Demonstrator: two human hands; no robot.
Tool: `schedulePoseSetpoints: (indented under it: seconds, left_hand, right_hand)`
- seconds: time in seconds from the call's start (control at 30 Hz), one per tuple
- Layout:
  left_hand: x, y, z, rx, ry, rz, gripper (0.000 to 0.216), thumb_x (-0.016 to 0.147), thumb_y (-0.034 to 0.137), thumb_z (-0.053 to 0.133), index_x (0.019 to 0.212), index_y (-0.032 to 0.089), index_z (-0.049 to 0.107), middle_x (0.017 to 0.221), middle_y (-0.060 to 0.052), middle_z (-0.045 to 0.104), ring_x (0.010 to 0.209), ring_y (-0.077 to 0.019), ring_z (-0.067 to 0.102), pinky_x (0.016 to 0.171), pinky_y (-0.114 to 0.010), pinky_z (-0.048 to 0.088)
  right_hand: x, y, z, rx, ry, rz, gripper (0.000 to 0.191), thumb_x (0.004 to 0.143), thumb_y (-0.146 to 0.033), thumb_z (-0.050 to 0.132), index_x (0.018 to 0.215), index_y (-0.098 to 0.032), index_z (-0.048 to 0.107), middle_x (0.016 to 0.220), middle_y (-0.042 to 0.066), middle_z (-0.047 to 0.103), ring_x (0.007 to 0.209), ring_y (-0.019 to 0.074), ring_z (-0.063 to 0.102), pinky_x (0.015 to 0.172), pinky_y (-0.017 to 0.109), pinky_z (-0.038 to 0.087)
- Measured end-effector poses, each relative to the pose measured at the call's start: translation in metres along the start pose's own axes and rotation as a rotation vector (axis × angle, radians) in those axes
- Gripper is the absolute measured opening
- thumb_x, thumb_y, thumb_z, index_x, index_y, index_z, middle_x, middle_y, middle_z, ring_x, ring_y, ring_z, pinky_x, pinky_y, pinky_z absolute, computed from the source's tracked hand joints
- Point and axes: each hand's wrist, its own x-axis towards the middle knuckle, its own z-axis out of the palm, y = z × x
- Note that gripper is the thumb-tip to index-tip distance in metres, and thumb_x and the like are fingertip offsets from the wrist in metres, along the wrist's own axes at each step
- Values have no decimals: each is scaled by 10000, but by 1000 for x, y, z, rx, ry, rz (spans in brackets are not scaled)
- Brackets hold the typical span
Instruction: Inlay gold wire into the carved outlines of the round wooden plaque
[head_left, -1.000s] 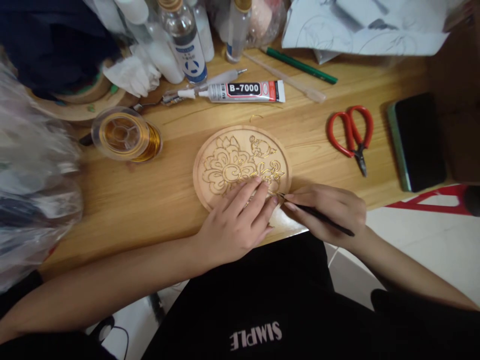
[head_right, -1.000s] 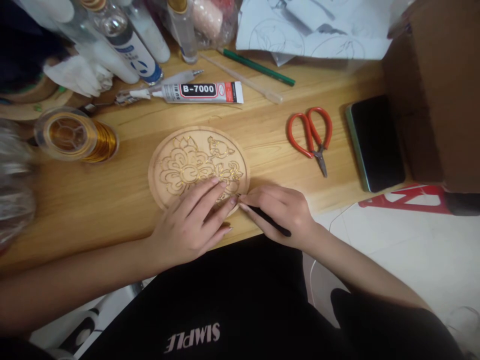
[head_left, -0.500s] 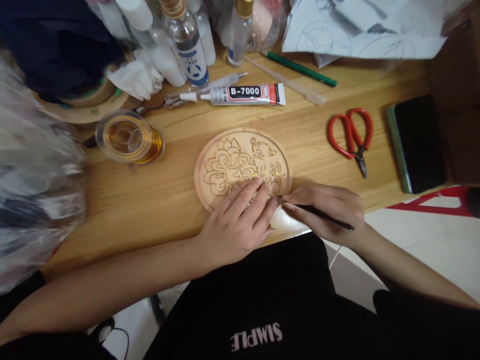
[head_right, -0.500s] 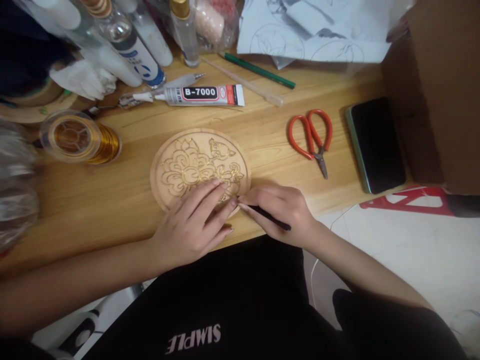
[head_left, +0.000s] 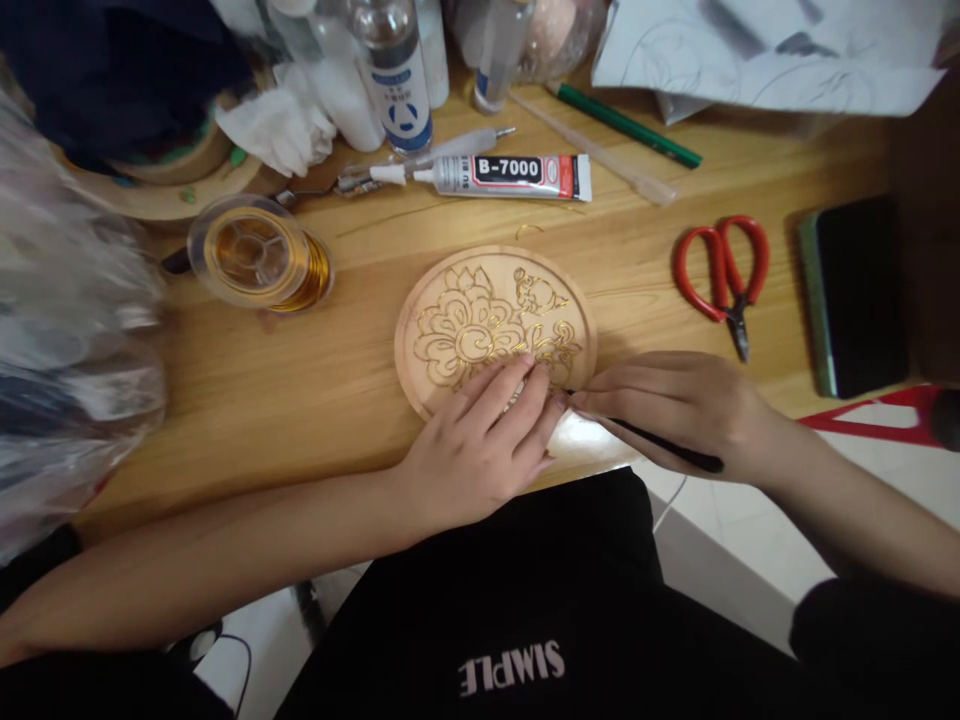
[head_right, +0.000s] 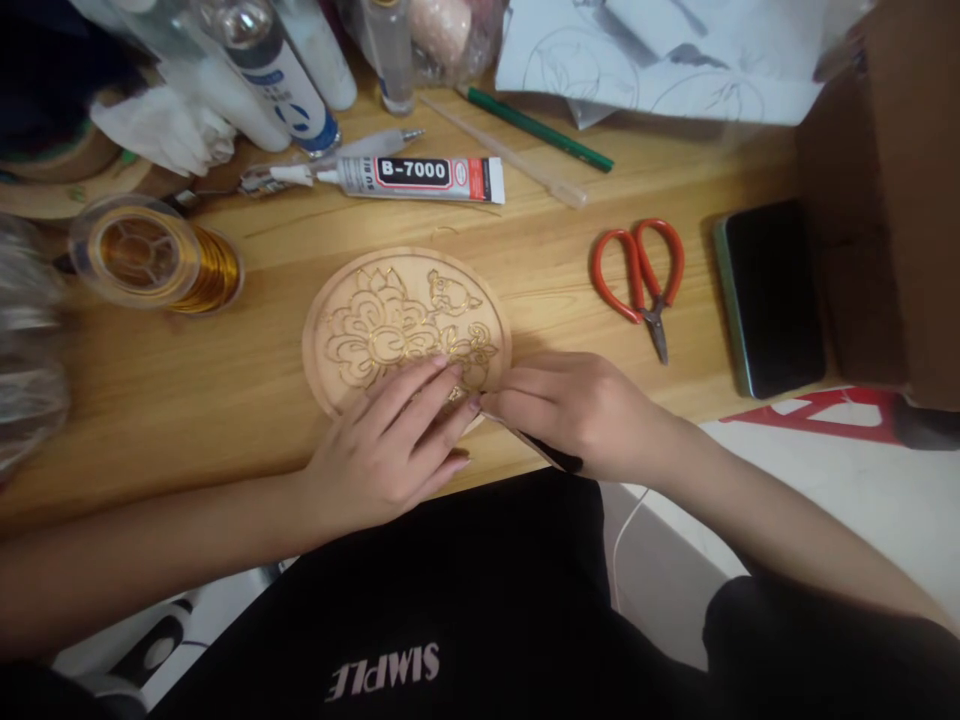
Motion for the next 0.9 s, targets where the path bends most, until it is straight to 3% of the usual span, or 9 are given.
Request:
schedulePoseSetpoints:
  seconds: [0.2, 0.37, 0.47, 0.9]
  left_hand:
    - [-1, 0, 2, -27, -3, 8, 366, 942, 320, 545, 1186, 54, 604, 1224, -186, 631, 1196, -326, 571, 974, -437, 499]
    - [-2, -1, 1, -20, -13, 13, 386, 944, 323, 536, 1221, 60, 585, 1236, -182, 626, 1202, -312, 565, 984, -435, 487]
    - [-2, -2, 0, -30, -21, 10, 392, 936, 312, 548, 1232, 57, 583, 1249, -183, 617, 1212, -313, 555, 1007, -432, 470]
    - [-1, -3, -2, -29, -26, 48, 389, 930, 285, 551, 1233, 44, 590, 1263, -191, 602, 1209, -336, 544, 972, -459, 501]
  right_hand:
    - [-3, -2, 4, 72, 57, 85, 165, 850, -122, 628, 1008, -170, 633, 837, 50, 713, 766, 156, 683, 666, 272, 568]
    - [-11, -14, 20, 233, 386, 377, 246, 779, -116, 711, 980, -250, 662, 788, 7, 711, 687, 147, 676, 595, 270, 568]
    - [-15, -21, 29, 328, 500, 491, 240, 777, -91, 696, 954, -251, 676, 791, 14, 707, 671, 154, 669, 574, 294, 561]
    - [-21, -18, 38, 406, 568, 505, 165, 788, -121, 693, 924, -212, 674, 786, 20, 707, 689, 138, 657, 589, 289, 546]
